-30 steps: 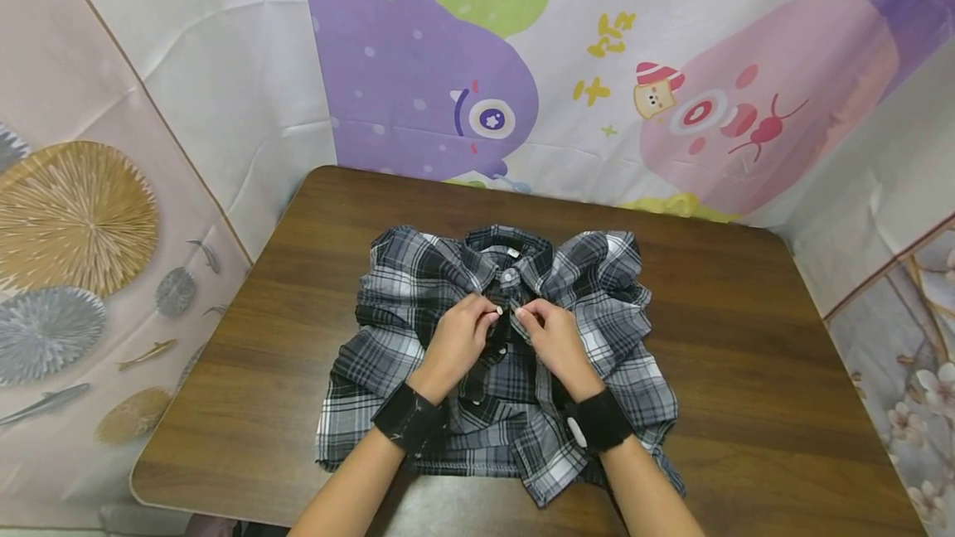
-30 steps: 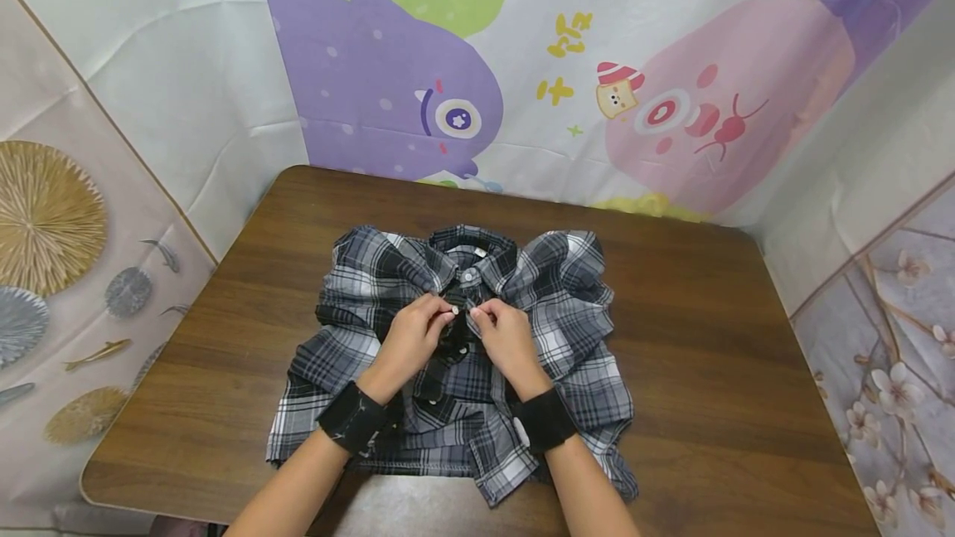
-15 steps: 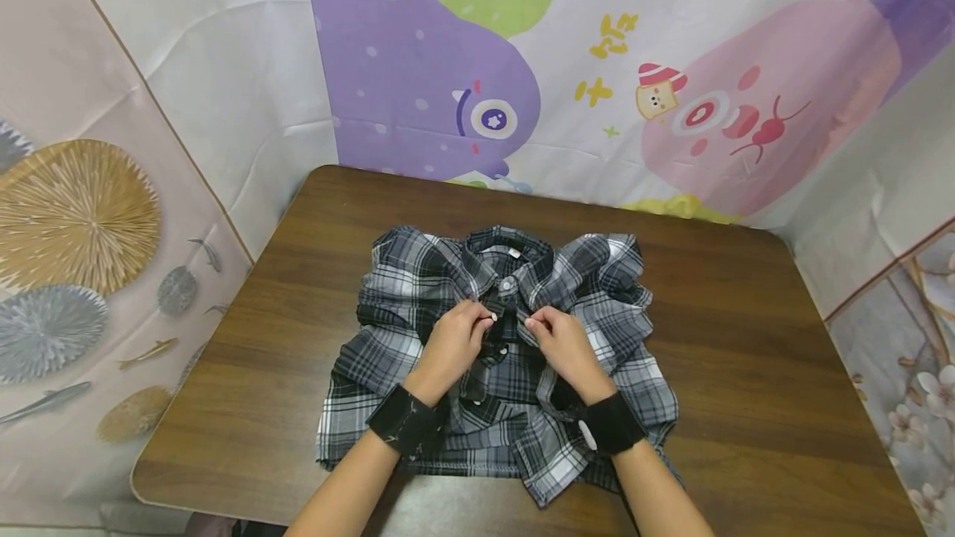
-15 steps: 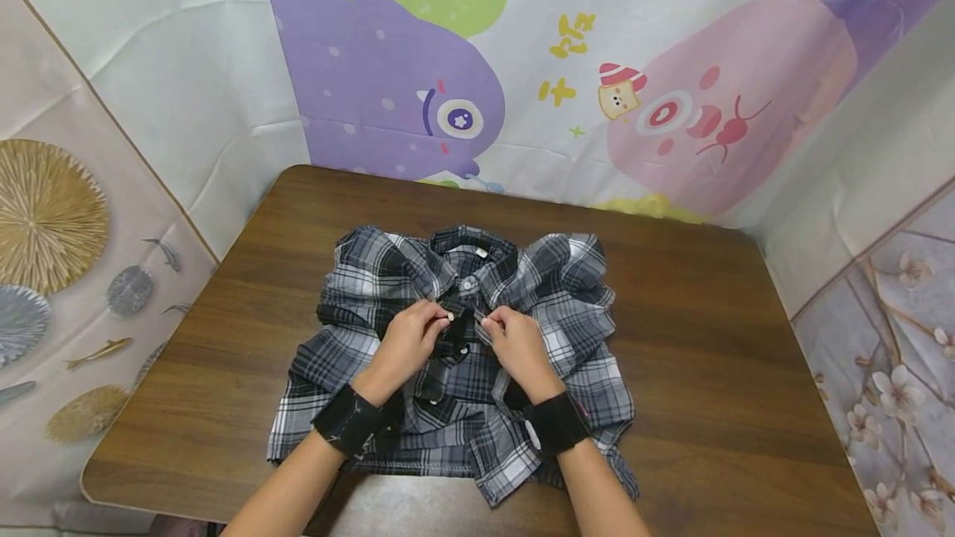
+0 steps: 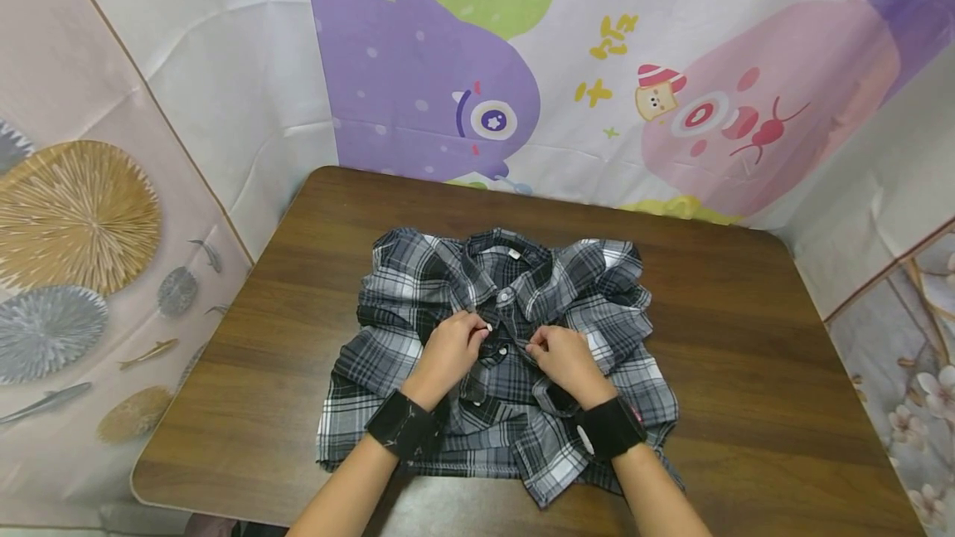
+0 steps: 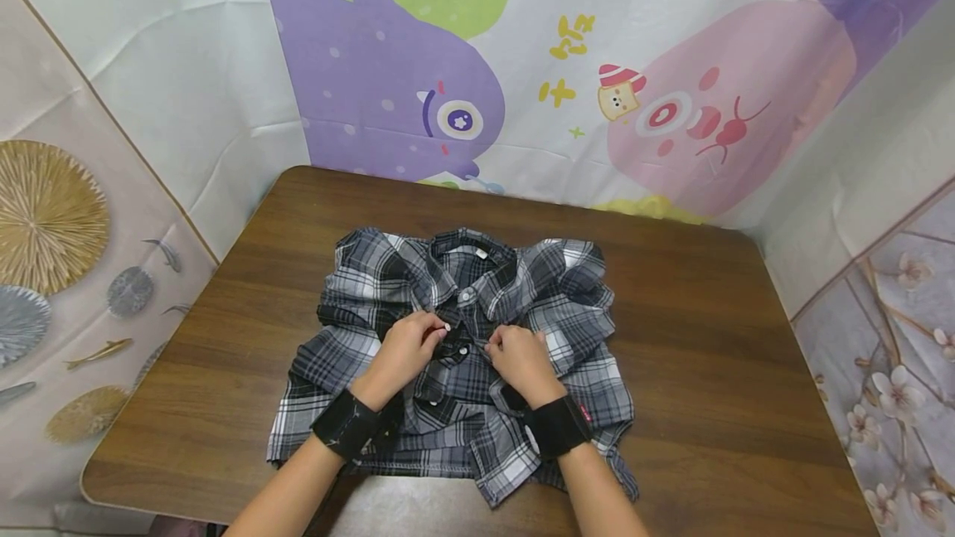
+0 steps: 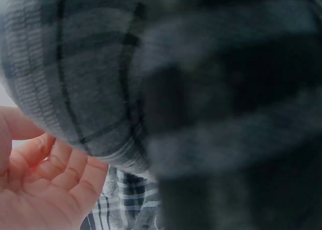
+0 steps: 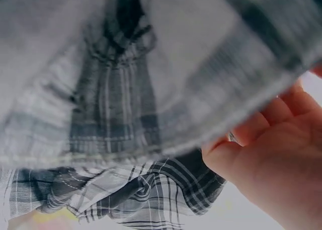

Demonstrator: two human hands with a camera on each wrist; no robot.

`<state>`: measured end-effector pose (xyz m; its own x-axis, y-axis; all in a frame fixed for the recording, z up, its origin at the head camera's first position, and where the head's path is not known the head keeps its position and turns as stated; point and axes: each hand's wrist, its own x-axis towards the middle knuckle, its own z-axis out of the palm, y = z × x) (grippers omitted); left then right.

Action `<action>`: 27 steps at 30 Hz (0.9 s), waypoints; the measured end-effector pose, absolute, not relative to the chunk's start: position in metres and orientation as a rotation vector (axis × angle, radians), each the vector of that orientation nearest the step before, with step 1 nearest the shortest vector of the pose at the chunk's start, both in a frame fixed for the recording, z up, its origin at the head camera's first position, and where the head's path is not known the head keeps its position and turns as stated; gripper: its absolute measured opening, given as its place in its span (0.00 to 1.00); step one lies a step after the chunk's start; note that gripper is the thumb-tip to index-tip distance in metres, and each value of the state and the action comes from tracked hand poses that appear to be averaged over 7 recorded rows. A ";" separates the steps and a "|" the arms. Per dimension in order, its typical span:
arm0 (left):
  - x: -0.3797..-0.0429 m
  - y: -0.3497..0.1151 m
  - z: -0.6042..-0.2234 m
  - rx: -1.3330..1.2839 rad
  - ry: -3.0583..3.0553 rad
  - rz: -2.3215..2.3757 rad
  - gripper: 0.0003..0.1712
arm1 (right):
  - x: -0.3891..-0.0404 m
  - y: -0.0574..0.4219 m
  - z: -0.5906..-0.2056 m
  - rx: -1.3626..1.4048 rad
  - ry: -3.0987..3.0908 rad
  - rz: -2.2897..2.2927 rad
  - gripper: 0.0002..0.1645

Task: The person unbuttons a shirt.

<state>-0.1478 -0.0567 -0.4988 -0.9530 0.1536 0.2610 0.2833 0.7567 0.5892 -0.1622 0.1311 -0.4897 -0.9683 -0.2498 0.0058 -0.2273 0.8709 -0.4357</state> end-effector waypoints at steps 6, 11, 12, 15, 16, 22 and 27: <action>-0.147 -0.058 -0.503 -0.343 -2.779 -0.959 0.06 | -0.163 0.128 -0.487 -0.353 2.928 -0.646 0.10; -0.147 -0.058 -0.504 -0.345 -2.780 -0.970 0.05 | -0.168 0.120 -0.473 -0.356 2.940 -0.729 0.15; -0.147 -0.058 -0.504 -0.347 -2.778 -0.972 0.05 | -0.169 0.118 -0.470 -0.360 2.950 -0.743 0.15; -0.147 -0.058 -0.504 -0.353 -2.773 -0.975 0.05 | -0.174 0.110 -0.463 -0.373 2.966 -0.787 0.16; -0.147 -0.058 -0.504 -0.354 -2.771 -0.977 0.05 | -0.176 0.107 -0.462 -0.376 2.968 -0.796 0.17; -0.146 -0.058 -0.503 -0.379 -2.728 -1.009 0.05 | -0.186 0.090 -0.461 -0.364 2.992 -0.756 0.21; -0.145 -0.058 -0.501 -0.386 -2.682 -1.023 0.05 | -0.192 0.082 -0.468 -0.328 3.096 -0.590 0.25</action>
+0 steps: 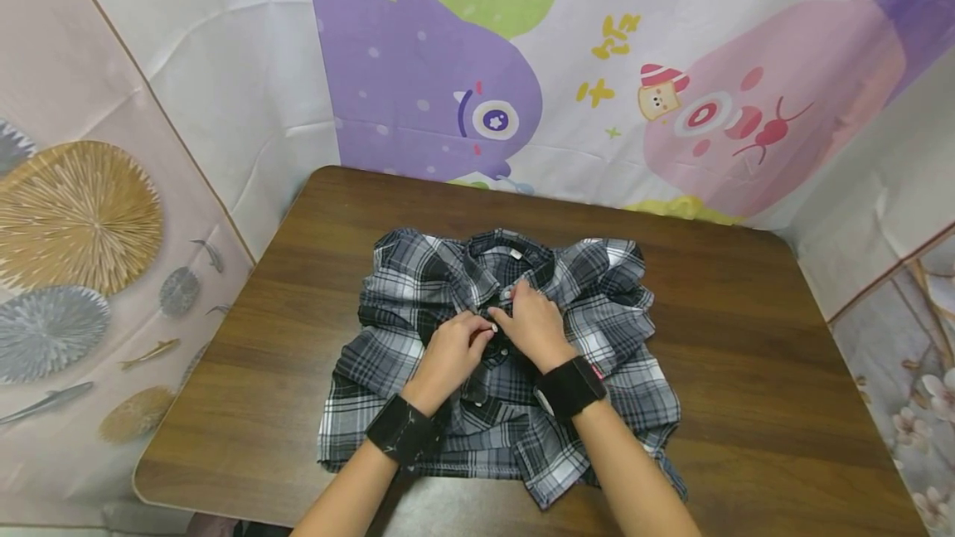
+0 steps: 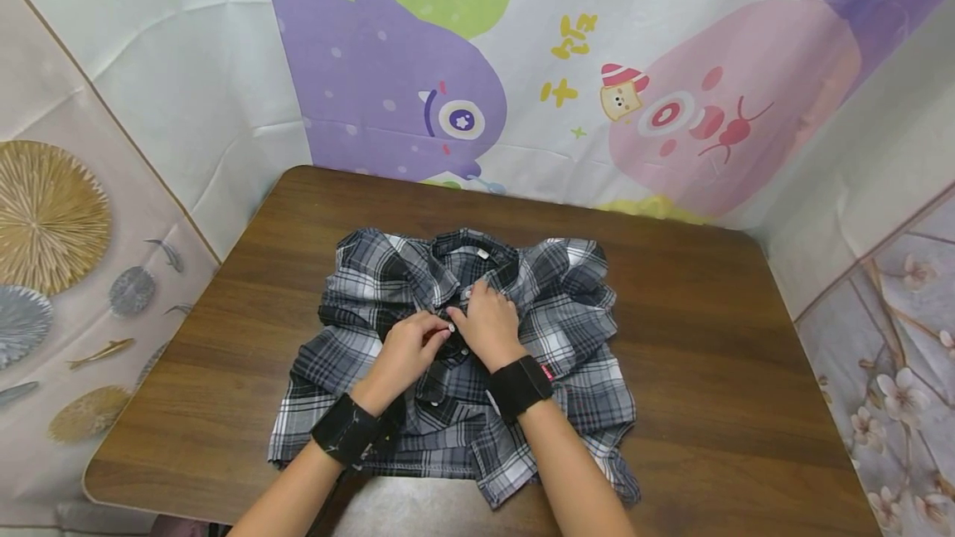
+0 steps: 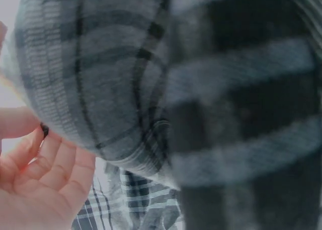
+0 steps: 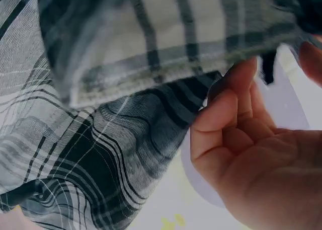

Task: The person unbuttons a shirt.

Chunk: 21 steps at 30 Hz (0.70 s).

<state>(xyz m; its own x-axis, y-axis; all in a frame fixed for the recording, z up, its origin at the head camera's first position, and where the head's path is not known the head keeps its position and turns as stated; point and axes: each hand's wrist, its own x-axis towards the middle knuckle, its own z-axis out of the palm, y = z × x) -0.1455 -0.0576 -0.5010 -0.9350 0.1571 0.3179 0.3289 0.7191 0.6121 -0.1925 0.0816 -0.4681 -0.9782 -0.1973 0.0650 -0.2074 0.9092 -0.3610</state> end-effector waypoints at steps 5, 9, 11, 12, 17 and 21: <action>-0.145 -0.058 -0.497 -0.387 -2.640 -1.036 0.05 | -0.197 0.077 -0.474 0.260 -3.014 0.535 0.27; -0.145 -0.058 -0.495 -0.383 -2.635 -1.048 0.04 | -0.199 0.076 -0.478 0.239 -2.970 0.505 0.23; -0.145 -0.059 -0.493 -0.388 -2.633 -1.054 0.04 | -0.200 0.077 -0.480 0.247 -2.928 0.486 0.21; -0.145 -0.059 -0.493 -0.390 -2.632 -1.054 0.04 | -0.201 0.078 -0.481 0.256 -2.907 0.484 0.19; -0.143 -0.062 -0.489 -0.384 -2.618 -1.084 0.04 | -0.202 0.083 -0.484 0.333 -2.825 0.462 0.12; -0.142 -0.064 -0.487 -0.373 -2.615 -1.104 0.03 | -0.203 0.089 -0.484 0.388 -2.742 0.480 0.07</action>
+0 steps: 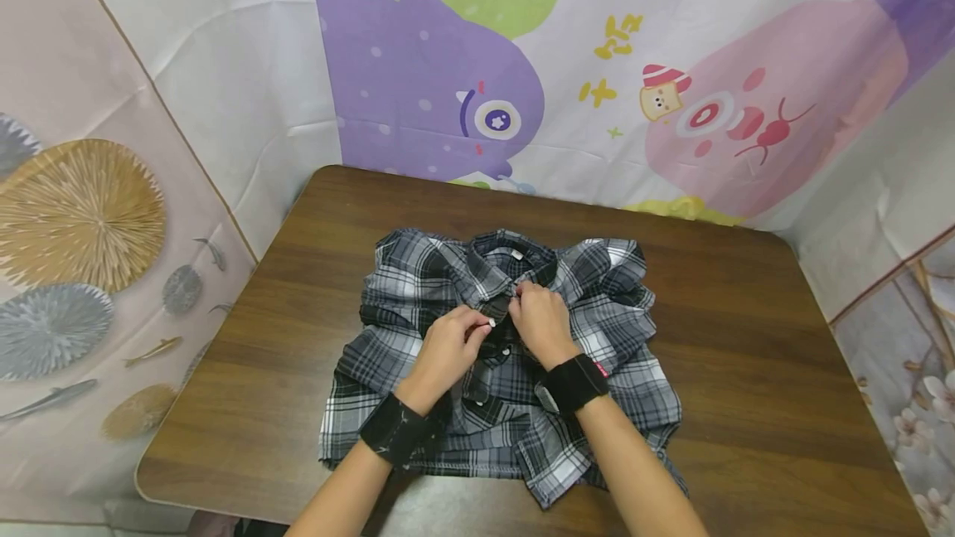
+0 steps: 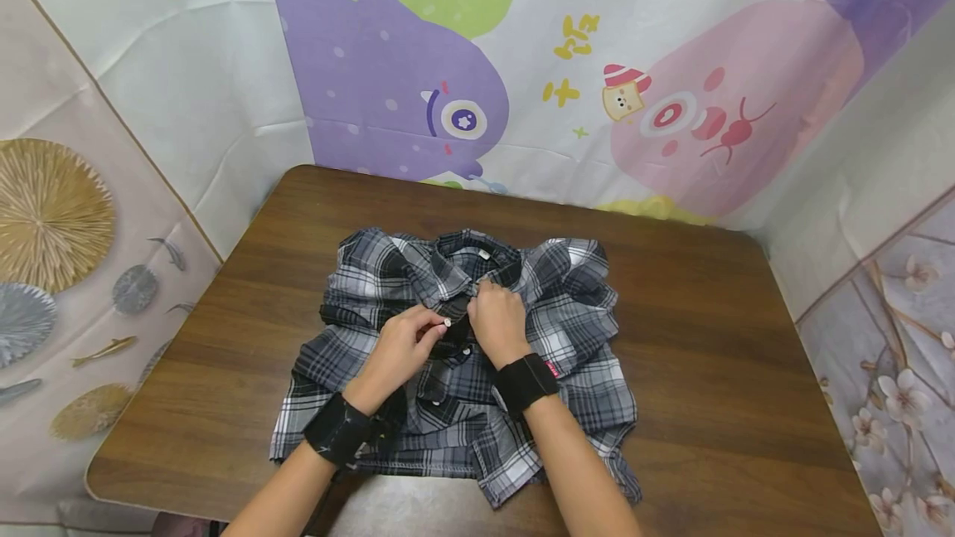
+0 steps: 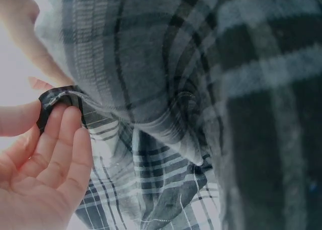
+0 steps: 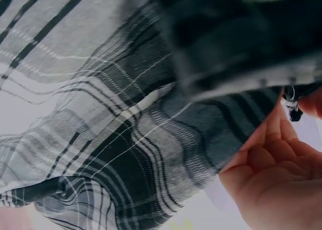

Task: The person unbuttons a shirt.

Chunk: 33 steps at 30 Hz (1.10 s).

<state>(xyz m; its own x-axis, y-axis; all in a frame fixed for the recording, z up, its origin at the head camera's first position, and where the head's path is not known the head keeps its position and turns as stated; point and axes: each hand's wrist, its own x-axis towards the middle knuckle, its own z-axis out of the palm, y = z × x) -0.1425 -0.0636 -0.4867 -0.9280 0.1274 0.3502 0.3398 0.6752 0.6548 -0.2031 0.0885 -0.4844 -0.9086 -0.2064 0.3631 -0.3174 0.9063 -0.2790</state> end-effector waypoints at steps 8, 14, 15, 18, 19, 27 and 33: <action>-0.141 -0.066 -0.484 -0.395 -2.616 -1.067 0.03 | -0.207 0.096 -0.493 0.420 -2.622 0.540 0.09; -0.140 -0.069 -0.481 -0.403 -2.684 -1.032 0.04 | -0.204 0.096 -0.487 0.419 -2.636 0.542 0.05; -0.140 -0.069 -0.481 -0.411 -2.697 -1.021 0.04 | -0.204 0.097 -0.486 0.424 -2.641 0.537 0.05; -0.140 -0.071 -0.478 -0.435 -2.742 -0.999 0.05 | -0.204 0.098 -0.483 0.431 -2.670 0.517 0.05; -0.141 -0.071 -0.477 -0.444 -2.755 -0.987 0.07 | -0.203 0.098 -0.482 0.429 -2.683 0.514 0.05; -0.151 -0.062 -0.466 -0.464 -2.685 -0.865 0.13 | -0.200 0.098 -0.472 0.431 -2.687 0.520 0.05; -0.165 -0.055 -0.462 -0.492 -2.614 -0.813 0.20 | -0.198 0.097 -0.467 0.438 -2.704 0.503 0.05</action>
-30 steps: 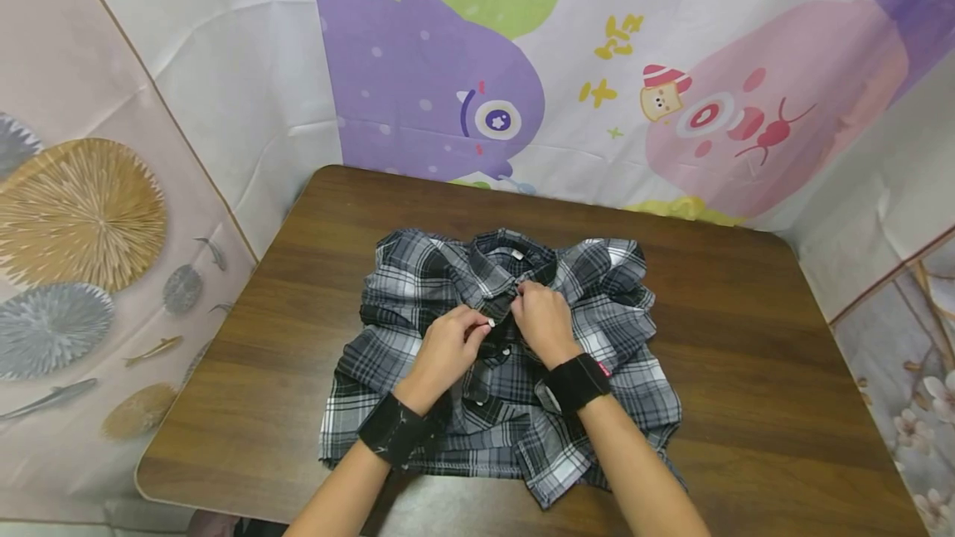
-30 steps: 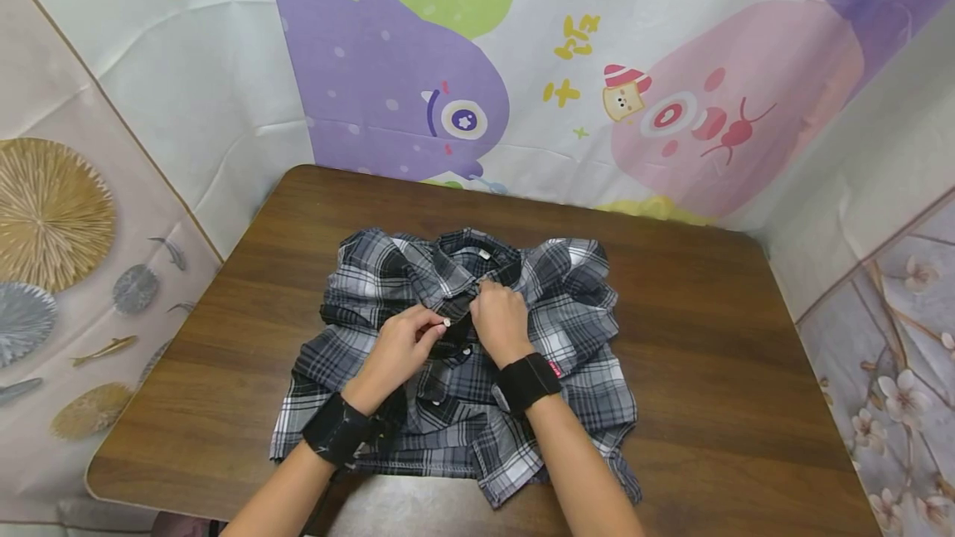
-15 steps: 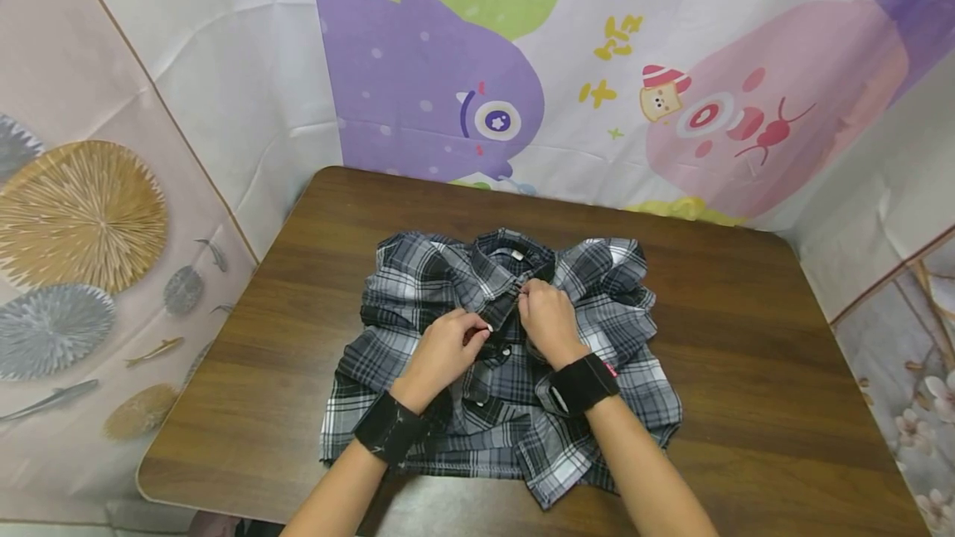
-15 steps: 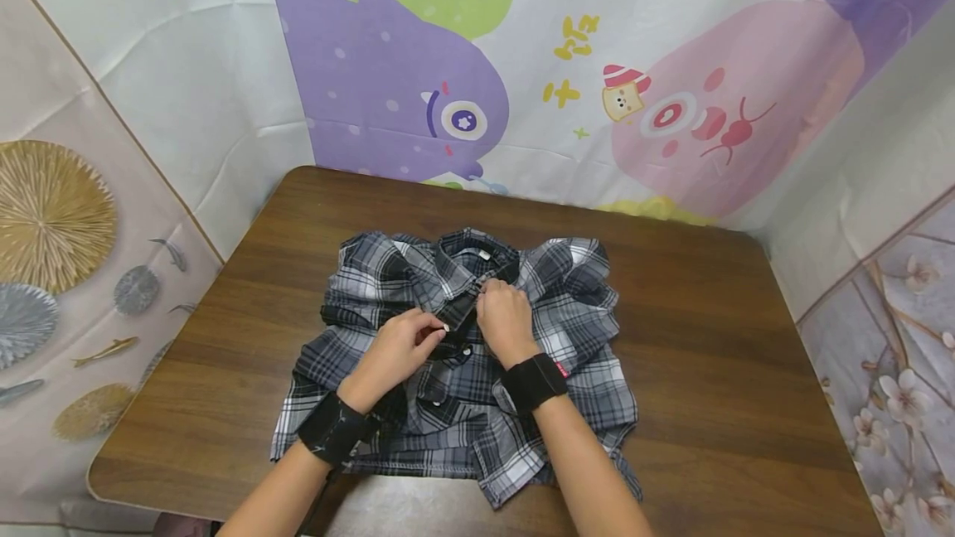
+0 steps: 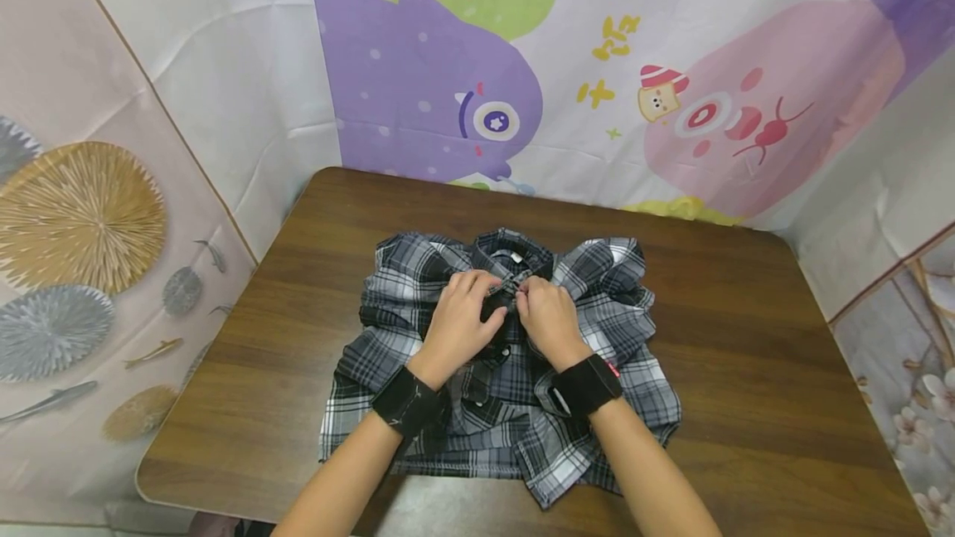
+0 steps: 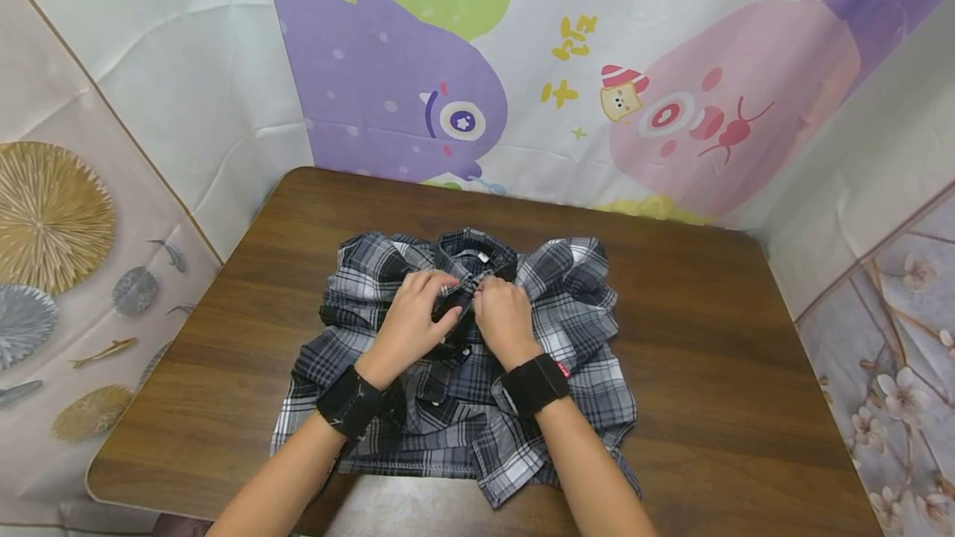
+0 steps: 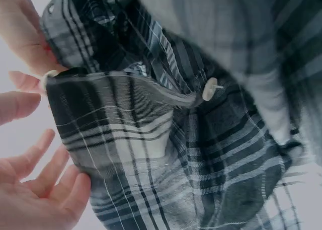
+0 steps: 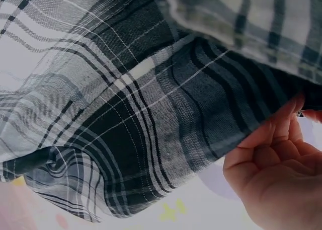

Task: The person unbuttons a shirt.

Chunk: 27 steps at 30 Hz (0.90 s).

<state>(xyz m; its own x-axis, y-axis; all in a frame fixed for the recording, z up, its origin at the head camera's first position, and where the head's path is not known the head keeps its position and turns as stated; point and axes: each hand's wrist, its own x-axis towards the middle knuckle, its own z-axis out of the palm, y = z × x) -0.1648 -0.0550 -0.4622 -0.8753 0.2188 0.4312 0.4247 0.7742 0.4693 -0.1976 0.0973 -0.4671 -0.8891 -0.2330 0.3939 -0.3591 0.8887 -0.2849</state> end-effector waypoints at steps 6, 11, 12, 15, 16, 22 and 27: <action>-0.181 -0.049 -0.462 -0.612 -2.675 -0.754 0.28 | -0.195 0.097 -0.462 0.470 -2.695 0.507 0.05; -0.188 -0.045 -0.464 -0.597 -2.671 -0.638 0.23 | -0.192 0.096 -0.459 0.506 -2.675 0.511 0.05; -0.189 -0.044 -0.464 -0.576 -2.670 -0.622 0.22 | -0.192 0.096 -0.458 0.508 -2.675 0.509 0.05; -0.190 -0.044 -0.465 -0.512 -2.678 -0.612 0.19 | -0.190 0.096 -0.457 0.501 -2.679 0.515 0.06; -0.190 -0.044 -0.464 -0.497 -2.683 -0.622 0.18 | -0.190 0.096 -0.457 0.498 -2.680 0.517 0.06; -0.189 -0.043 -0.465 -0.456 -2.722 -0.648 0.13 | -0.189 0.097 -0.459 0.494 -2.679 0.548 0.06; -0.188 -0.044 -0.466 -0.470 -2.737 -0.640 0.12 | -0.188 0.097 -0.458 0.493 -2.674 0.584 0.05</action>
<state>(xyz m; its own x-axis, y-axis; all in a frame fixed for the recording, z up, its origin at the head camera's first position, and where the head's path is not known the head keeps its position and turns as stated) -0.1880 -0.0437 -0.4664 -0.9044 0.2455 0.3489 0.3748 0.8479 0.3749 -0.1876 0.0974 -0.4582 -0.8748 -0.2556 0.4115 -0.4039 0.8538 -0.3283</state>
